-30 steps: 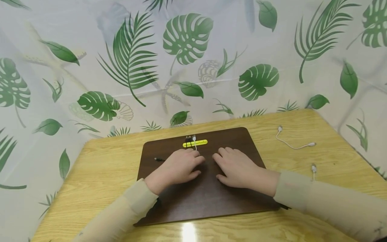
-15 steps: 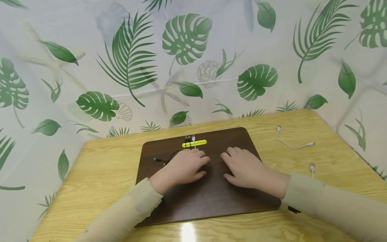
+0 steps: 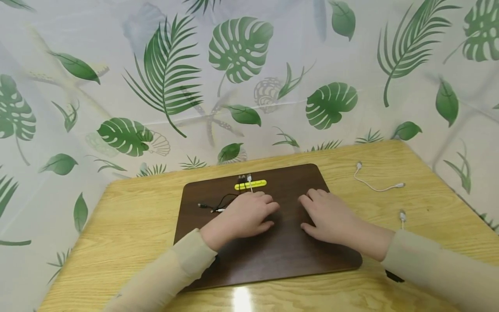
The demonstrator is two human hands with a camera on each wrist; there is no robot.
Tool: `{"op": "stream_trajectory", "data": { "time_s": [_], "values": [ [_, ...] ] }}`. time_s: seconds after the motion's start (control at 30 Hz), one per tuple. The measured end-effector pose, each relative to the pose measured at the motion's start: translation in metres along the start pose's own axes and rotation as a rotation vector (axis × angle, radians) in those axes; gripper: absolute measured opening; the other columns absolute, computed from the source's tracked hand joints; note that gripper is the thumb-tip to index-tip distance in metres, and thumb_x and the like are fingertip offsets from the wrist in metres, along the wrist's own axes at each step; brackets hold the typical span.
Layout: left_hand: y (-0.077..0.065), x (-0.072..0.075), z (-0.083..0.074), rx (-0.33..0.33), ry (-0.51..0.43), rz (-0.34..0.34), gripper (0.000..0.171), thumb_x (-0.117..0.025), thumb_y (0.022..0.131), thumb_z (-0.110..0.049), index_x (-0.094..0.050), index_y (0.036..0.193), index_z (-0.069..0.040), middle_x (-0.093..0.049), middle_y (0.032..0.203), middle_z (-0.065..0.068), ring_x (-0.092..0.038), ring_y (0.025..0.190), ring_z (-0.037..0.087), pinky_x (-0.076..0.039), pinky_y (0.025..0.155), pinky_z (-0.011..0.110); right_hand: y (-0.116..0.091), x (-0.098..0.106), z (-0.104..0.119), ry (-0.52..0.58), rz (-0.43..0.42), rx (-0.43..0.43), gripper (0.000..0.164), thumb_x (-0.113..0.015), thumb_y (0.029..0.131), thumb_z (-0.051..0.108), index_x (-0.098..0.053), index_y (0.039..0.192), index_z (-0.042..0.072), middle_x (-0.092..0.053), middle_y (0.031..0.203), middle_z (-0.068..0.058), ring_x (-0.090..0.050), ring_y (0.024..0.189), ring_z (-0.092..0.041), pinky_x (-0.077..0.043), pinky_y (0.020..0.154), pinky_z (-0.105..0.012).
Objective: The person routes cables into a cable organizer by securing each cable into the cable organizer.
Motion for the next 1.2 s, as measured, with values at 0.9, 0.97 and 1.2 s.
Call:
{"op": "stream_trajectory", "data": {
  "time_s": [0.9,0.97,1.2],
  "values": [
    [0.024,0.008,-0.032,-0.066,0.042,0.014,0.035,-0.067,0.102,-0.048,-0.068,0.132,-0.03,-0.071,0.121,-0.009,-0.068,0.113,0.011,-0.057,0.092,0.028,-0.049,0.01,-0.024,-0.013,-0.012,-0.13,0.058,-0.09,0.082,0.035,-0.068,0.123,0.0,-0.067,0.106,-0.015,-0.065,0.083,-0.025,-0.057,0.072,-0.045],
    [0.026,0.009,-0.035,-0.074,0.051,0.009,0.035,-0.067,0.102,-0.048,-0.068,0.132,-0.03,-0.07,0.122,-0.01,-0.067,0.113,0.01,-0.057,0.092,0.027,-0.052,0.011,-0.024,-0.019,-0.009,-0.133,0.061,-0.091,0.081,0.036,-0.068,0.124,0.0,-0.066,0.105,-0.015,-0.064,0.082,-0.024,-0.056,0.071,-0.044],
    [0.03,0.012,-0.043,-0.093,0.052,-0.002,0.041,-0.067,0.101,-0.051,-0.066,0.136,-0.031,-0.067,0.124,-0.01,-0.065,0.113,0.01,-0.055,0.092,0.027,-0.063,0.014,-0.03,-0.025,0.005,-0.168,0.067,-0.093,0.077,0.038,-0.067,0.125,-0.002,-0.066,0.101,-0.016,-0.063,0.079,-0.025,-0.055,0.068,-0.044]
  ]
}}
Point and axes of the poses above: each hand's wrist, its own y-axis towards the middle knuckle, its own x-axis out of the back of the hand, z = x × y, the point moved 5 cm from there along y, towards the middle knuckle
